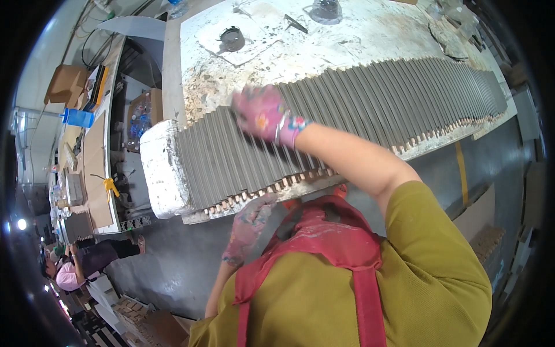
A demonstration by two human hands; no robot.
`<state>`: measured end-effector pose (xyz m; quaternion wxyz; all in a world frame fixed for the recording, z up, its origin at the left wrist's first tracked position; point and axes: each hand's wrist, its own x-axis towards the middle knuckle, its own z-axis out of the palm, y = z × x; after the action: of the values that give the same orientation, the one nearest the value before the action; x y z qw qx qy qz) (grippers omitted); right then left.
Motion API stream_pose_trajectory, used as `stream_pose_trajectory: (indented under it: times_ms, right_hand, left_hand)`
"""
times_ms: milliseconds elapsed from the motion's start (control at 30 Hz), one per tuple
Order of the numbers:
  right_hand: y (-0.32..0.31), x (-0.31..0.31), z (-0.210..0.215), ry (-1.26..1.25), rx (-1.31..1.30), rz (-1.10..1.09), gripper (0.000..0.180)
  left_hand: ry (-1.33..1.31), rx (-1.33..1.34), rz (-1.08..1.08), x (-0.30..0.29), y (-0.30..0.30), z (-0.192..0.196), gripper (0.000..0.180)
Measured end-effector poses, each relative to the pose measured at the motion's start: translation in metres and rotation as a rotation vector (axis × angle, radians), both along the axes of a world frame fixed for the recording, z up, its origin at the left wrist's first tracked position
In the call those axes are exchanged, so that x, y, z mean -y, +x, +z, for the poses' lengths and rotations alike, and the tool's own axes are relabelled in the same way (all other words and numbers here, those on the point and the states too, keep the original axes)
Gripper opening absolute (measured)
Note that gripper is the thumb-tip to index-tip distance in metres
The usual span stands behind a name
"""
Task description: The person manipulates a small connector piece with both hands and then uses a sanding block to rub the top surface of a long row of slats, moving the block back and forth along the row.
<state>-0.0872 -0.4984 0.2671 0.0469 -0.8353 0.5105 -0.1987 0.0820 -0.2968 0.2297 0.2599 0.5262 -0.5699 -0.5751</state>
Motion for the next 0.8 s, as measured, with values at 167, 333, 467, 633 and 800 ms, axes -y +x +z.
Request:
stream_pose_trajectory:
  times_ms: [167,333,467,633,800]
  right_hand:
    - [0.048,-0.062,0.004,0.057,0.088,0.387,0.037]
    - [0.028,-0.004,0.001,-0.016,0.085,-0.04,0.038]
    - [0.066,-0.055,0.003,0.056,0.022,0.258,0.044]
    - [0.055,0.009,0.004,0.056,0.024,-0.056,0.031]
    - [0.09,-0.05,-0.001,-0.036,0.035,0.246,0.034]
  left_hand:
    - [-0.18,0.18,-0.147,0.003,0.015,0.002,0.029]
    - [0.099,-0.028,-0.033,0.012,0.026,0.018,0.029]
    - [0.229,-0.182,-0.017,0.014,0.036,0.005,0.032]
    - [0.2,-0.091,-0.086,0.018,0.046,0.021,0.033]
    - [0.082,-0.044,-0.247,0.026,0.055,0.014,0.036]
